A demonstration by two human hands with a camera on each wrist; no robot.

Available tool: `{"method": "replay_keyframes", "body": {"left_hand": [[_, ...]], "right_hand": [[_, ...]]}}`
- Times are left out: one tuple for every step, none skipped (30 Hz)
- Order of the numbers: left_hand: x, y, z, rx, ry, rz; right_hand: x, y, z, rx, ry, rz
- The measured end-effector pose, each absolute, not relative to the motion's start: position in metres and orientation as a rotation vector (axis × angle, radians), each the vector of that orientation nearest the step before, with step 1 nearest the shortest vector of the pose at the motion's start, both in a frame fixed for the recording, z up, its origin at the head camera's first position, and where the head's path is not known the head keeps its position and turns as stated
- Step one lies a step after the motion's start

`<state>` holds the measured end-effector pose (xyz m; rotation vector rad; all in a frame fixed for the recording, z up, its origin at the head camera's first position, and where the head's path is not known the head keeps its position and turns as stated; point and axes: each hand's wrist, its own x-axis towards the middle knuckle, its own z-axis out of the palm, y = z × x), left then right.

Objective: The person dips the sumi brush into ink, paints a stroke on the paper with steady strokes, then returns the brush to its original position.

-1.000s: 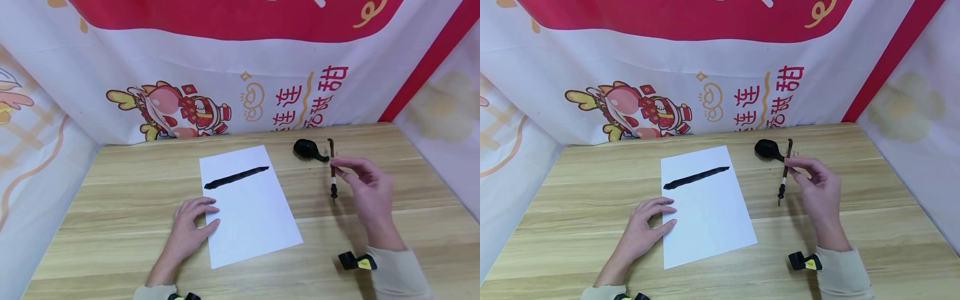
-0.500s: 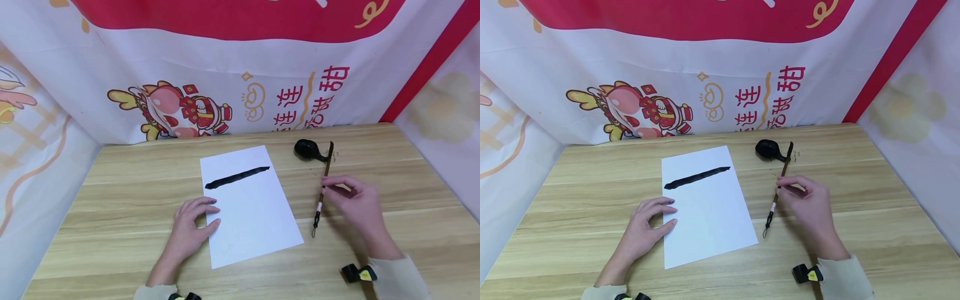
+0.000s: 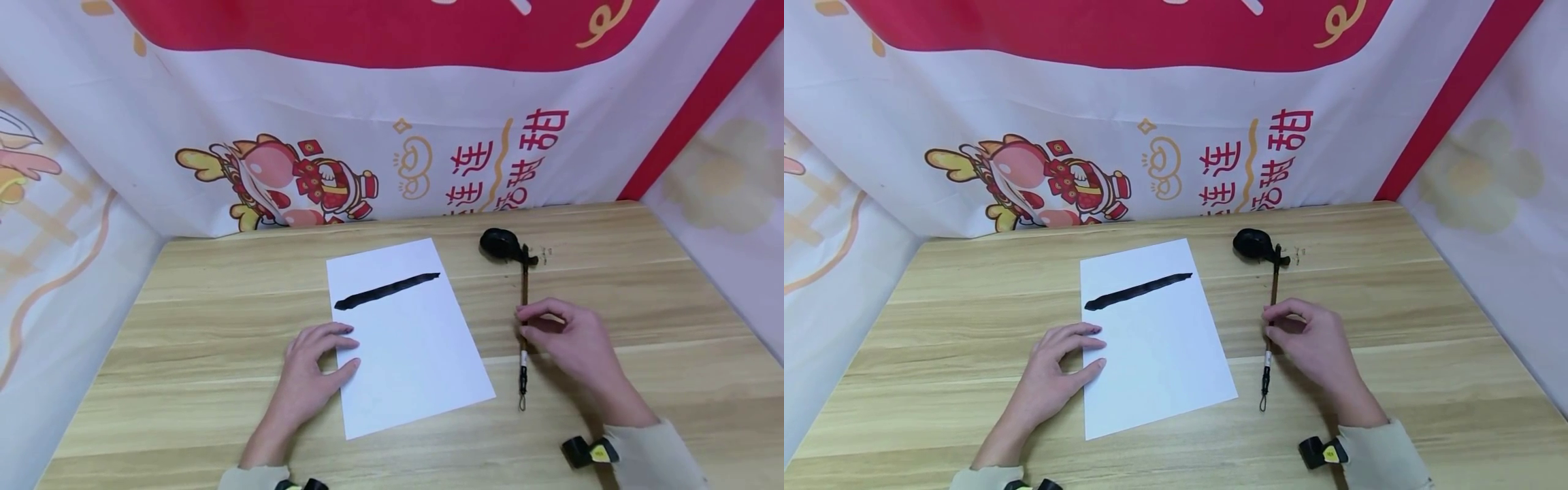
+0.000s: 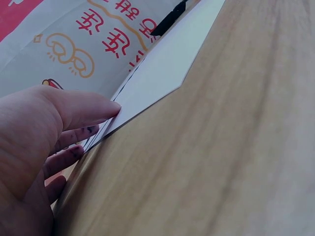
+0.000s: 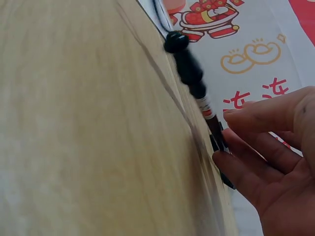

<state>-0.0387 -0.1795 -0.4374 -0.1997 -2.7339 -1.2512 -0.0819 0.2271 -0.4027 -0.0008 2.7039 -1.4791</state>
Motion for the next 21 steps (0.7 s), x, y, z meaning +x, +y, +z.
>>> {"method": "replay_keyframes", "body": {"left_hand": [[-0.039, -0.179, -0.437, -0.199, -2.735, -1.25], [-0.038, -0.18, -0.437, -0.198, -2.737, -1.248], [-0.039, -0.18, -0.437, -0.196, -2.737, -1.247], [-0.038, -0.18, -0.437, -0.196, -2.736, -1.243], [-0.038, -0.18, -0.437, -0.197, -2.735, -1.239], [-0.038, -0.179, -0.438, -0.199, -2.733, -1.235], [-0.038, -0.179, -0.438, -0.201, -2.731, -1.23], [-0.038, -0.179, -0.438, -0.206, -2.727, -1.224], [-0.038, -0.179, -0.438, -0.207, -2.726, -1.22], [-0.037, -0.178, -0.438, -0.21, -2.726, -1.217], [-0.037, -0.178, -0.438, -0.213, -2.725, -1.22], [-0.037, -0.178, -0.439, -0.212, -2.727, -1.222], [-0.037, -0.177, -0.438, -0.212, -2.729, -1.221], [-0.037, -0.177, -0.438, -0.216, -2.73, -1.22], [-0.037, -0.176, -0.438, -0.219, -2.734, -1.218], [-0.037, -0.176, -0.438, -0.226, -2.737, -1.214], [-0.037, -0.175, -0.438, -0.234, -2.743, -1.2], [-0.037, -0.174, -0.438, -0.242, -2.75, -1.183], [-0.037, -0.174, -0.437, -0.251, -2.757, -1.167], [-0.037, -0.173, -0.437, -0.26, -2.764, -1.145], [-0.036, -0.173, -0.436, -0.266, -2.774, -1.121]], "right_hand": [[-0.082, 0.227, -0.403, 0.001, 2.706, -1.47], [-0.083, 0.227, -0.403, 0.005, 2.709, -1.461], [-0.083, 0.226, -0.403, 0.005, 2.711, -1.455], [-0.083, 0.226, -0.404, 0.004, 2.714, -1.449], [-0.083, 0.226, -0.404, 0.001, 2.716, -1.447], [-0.083, 0.227, -0.404, -0.004, 2.714, -1.447], [-0.083, 0.227, -0.404, -0.01, 2.713, -1.447], [-0.083, 0.227, -0.404, -0.013, 2.716, -1.44], [-0.083, 0.228, -0.404, -0.013, 2.717, -1.436], [-0.083, 0.229, -0.405, -0.012, 2.716, -1.436], [-0.083, 0.23, -0.405, -0.01, 2.719, -1.43], [-0.082, 0.231, -0.404, -0.006, 2.721, -1.423], [-0.082, 0.232, -0.404, 0.004, 2.723, -1.416], [-0.081, 0.234, -0.403, 0.017, 2.72, -1.415], [-0.08, 0.235, -0.402, 0.03, 2.728, -1.41], [-0.08, 0.237, -0.401, 0.051, 2.731, -1.413], [-0.079, 0.239, -0.399, 0.07, 2.739, -1.411], [-0.079, 0.241, -0.398, 0.091, 2.747, -1.422], [-0.078, 0.242, -0.396, 0.109, 2.757, -1.434], [-0.078, 0.242, -0.395, 0.124, 2.768, -1.446], [-0.079, 0.243, -0.394, 0.13, 2.792, -1.45]]}}
